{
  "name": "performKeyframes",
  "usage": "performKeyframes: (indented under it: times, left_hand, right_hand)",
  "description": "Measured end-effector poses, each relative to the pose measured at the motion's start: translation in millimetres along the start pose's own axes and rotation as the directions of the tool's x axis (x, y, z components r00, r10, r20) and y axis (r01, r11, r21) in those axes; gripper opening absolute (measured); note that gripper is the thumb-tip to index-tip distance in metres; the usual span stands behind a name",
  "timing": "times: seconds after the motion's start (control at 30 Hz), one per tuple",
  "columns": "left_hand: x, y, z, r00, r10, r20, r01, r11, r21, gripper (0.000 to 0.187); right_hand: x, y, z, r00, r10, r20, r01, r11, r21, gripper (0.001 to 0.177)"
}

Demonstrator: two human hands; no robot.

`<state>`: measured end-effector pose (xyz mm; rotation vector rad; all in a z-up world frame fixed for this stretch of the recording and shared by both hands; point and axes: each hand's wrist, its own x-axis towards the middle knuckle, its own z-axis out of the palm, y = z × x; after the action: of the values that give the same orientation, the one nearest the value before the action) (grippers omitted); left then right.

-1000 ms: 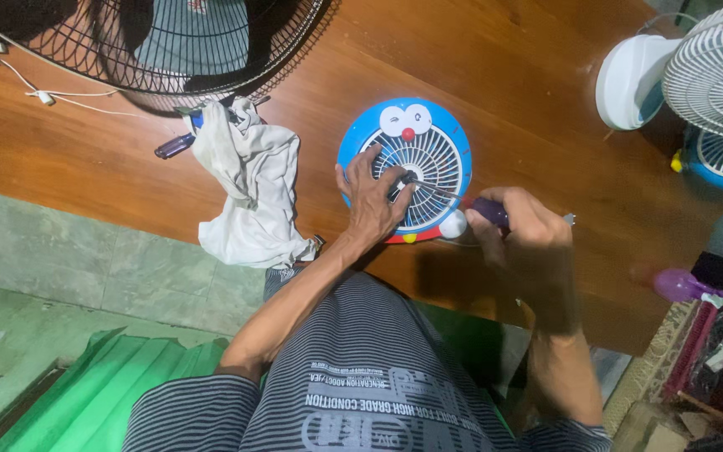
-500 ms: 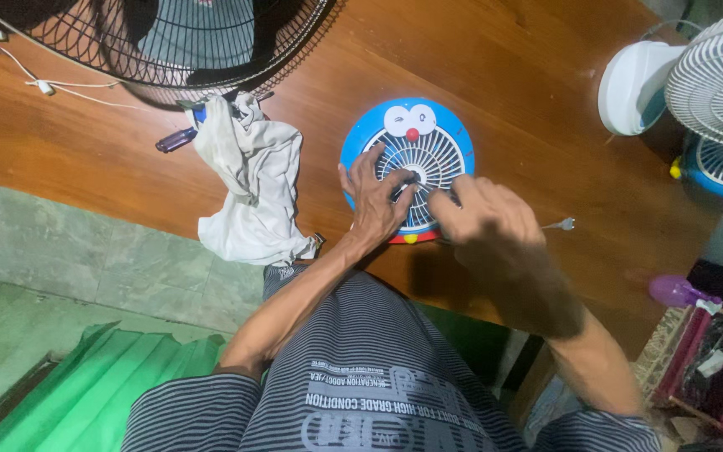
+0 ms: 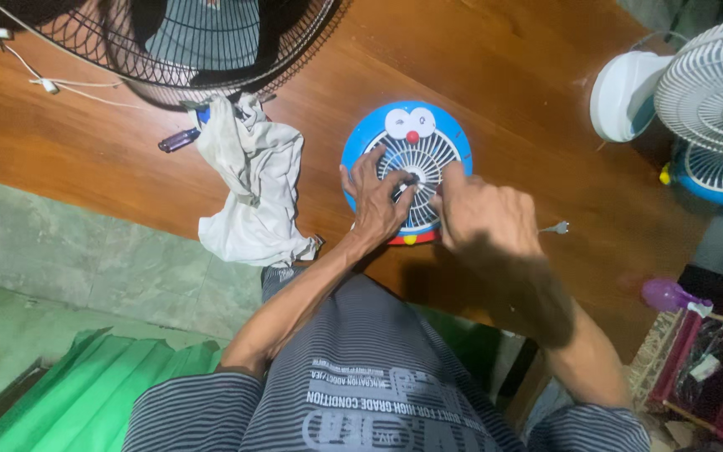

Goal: The person uses a screwdriver to remove the central cap and front grille from two small cartoon-themed table fans on a wooden table. The person then sets the removed parts aside.

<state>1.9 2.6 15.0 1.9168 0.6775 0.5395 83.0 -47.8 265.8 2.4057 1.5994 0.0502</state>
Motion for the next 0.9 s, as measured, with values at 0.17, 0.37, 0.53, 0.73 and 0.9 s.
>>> performKeyframes:
  times: [0.17, 0.37, 0.53, 0.73, 0.9]
  left_hand:
    - [-2.5, -2.8, 0.7, 1.0, 0.004, -0.001, -0.004, 1.0, 0.008, 0.022]
    - [-8.2, -6.7, 3.7, 0.998, 0.045, -0.035, -0.045, 0.999, 0.017, 0.021]
    - [-6.9, -7.1, 4.2, 0.998, 0.043, -0.044, -0.043, 0.999, -0.002, 0.024]
    - [-5.1, -8.2, 6.1, 0.999, 0.027, -0.036, -0.027, 1.0, 0.016, 0.022]
    - [-3.5, -9.3, 7.9, 0.999, 0.023, -0.037, -0.022, 0.999, 0.024, 0.023]
  right_hand:
    - [6.4, -6.5, 5.9, 0.95, 0.028, 0.31, -0.118, 0.954, 0.277, 0.025]
    - [14.3, -13.8, 7.6, 0.894, 0.267, 0.359, -0.339, 0.928, 0.153, 0.042]
    - [9.2, -11.9, 3.4, 0.924, 0.188, 0.333, -0.278, 0.928, 0.247, 0.035]
    - [-15.5, -15.0, 11.4, 0.998, 0.01, 0.057, -0.028, 0.944, 0.329, 0.024]
    - [-15.9, -13.8, 12.7, 0.943, 0.246, 0.225, -0.307, 0.903, 0.302, 0.028]
